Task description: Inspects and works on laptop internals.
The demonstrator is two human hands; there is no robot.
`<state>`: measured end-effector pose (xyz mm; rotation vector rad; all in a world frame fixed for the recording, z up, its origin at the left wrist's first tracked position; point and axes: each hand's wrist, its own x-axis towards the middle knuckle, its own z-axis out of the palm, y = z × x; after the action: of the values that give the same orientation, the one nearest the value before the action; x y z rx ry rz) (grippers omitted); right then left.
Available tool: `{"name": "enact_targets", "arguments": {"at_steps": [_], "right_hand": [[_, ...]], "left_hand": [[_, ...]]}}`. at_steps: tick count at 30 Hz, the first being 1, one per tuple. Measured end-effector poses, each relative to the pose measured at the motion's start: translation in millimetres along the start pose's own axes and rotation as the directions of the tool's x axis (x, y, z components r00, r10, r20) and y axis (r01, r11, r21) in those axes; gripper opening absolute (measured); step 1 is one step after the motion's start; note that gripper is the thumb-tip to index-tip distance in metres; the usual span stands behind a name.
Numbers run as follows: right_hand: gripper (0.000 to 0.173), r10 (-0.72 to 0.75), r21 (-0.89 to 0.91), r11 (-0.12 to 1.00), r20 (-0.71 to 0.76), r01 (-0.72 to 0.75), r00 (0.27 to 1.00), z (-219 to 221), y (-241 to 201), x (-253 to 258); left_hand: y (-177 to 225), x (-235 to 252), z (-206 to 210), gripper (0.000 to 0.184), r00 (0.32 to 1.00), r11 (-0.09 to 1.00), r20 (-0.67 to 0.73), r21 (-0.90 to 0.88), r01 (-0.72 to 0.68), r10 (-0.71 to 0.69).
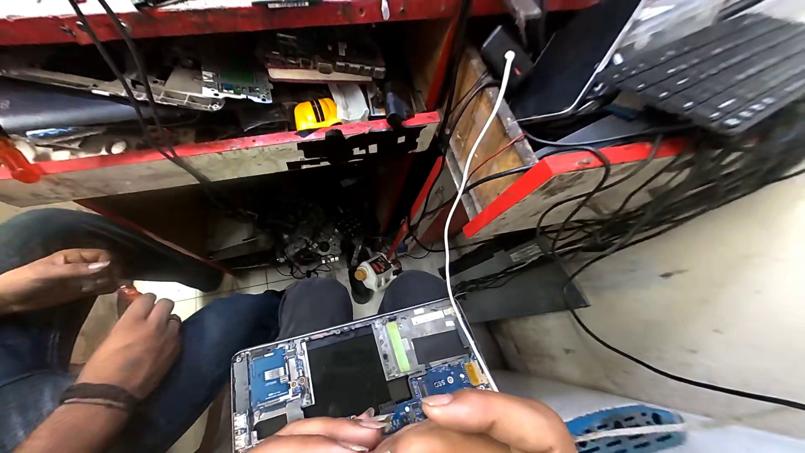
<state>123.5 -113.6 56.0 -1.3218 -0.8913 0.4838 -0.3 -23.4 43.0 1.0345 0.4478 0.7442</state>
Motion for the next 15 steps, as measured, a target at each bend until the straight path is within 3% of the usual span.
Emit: {"name": "enact_targets", "arguments": {"at_steps": [15], "right_hand": [[0.028, 0.009, -0.019, 1.0, 0.066, -0.008, 0.998, 5, 8, 0]], "left_hand": [[2, -2, -13, 0.016, 0.999, 0.993, 0.011, 0.111, -0.037, 0.036]]}}
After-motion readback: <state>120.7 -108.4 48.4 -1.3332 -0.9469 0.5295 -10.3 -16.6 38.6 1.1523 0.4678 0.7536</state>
